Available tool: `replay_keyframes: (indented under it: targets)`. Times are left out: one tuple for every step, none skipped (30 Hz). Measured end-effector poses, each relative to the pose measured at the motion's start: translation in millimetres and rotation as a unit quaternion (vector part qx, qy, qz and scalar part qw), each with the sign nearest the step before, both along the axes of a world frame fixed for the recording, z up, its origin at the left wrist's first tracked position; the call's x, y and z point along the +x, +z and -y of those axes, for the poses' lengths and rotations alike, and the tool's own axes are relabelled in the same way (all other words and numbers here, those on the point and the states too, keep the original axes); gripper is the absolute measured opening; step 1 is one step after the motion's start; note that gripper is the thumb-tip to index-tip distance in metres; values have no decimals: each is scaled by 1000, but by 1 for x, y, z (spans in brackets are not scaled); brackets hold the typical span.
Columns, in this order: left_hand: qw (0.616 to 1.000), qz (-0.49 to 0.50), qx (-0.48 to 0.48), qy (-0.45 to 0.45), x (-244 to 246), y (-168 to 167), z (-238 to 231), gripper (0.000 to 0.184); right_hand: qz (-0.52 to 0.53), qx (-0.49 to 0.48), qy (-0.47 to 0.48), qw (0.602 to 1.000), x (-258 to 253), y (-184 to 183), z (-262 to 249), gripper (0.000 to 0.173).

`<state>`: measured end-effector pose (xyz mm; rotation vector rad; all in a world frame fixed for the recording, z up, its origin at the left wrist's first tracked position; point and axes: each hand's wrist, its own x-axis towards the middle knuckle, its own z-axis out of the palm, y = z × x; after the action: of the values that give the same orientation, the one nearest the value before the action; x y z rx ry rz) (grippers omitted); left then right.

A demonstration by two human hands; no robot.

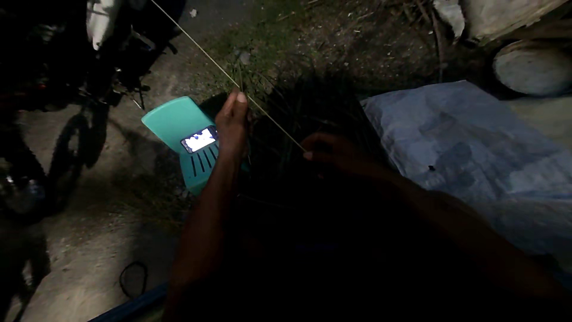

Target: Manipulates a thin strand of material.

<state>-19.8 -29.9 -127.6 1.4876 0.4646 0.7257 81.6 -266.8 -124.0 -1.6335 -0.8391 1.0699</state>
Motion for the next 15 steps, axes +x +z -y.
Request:
replay_keyframes:
  targets:
    - [1000, 4, 14, 1, -1, -3, 2, 38, 3, 4, 8, 1000, 1, -1, -2, 34]
    - [1000, 1, 26, 1, -1, -5, 6, 39, 12, 9, 9, 1000, 1, -1, -5, 37]
    - [999, -7, 38, 0, -2, -7, 9, 41, 29, 17, 10, 999, 0, 1, -8, 39]
    - [999, -18, 49, 1, -2, -8, 13, 42, 52, 26, 10, 998, 0, 2, -11, 39]
    - [998, -24, 57, 1, -2, -10, 18, 42, 76, 32, 11, 997, 1, 4, -14, 39]
    - [998, -27, 58, 3, -2, -11, 22, 42, 93, 40, 8, 995, 0, 4, -16, 38]
    - [998, -22, 57, 3, -2, -12, 24, 42, 94, 48, 2, 994, -1, 5, -18, 37]
    - [998, -14, 55, 0, -2, -14, 23, 42, 84, 54, -5, 995, -1, 5, -18, 37]
    - [999, -7, 52, -4, -2, -14, 22, 42, 68, 57, -10, 996, -2, 6, -19, 37]
    - [999, -3, 48, -6, -2, -14, 21, 43, 56, 57, -13, 997, -3, 6, -19, 37]
    - [999, -4, 44, -5, -1, -13, 20, 42, 48, 57, -15, 997, -3, 5, -18, 37]
    - [999, -8, 37, 0, 0, -11, 18, 42, 43, 56, -19, 997, -3, 2, -17, 37]
    - [1000, -8, 26, 7, 1, -10, 16, 41, 41, 57, -18, 997, -3, -1, -16, 37]
    - [1000, -6, 17, 13, 3, -9, 12, 39, 41, 58, -15, 997, -3, 0, -15, 37]
    - [1000, -1, 15, 12, 3, -9, 8, 36, 46, 59, -12, 997, -5, 4, -13, 37]
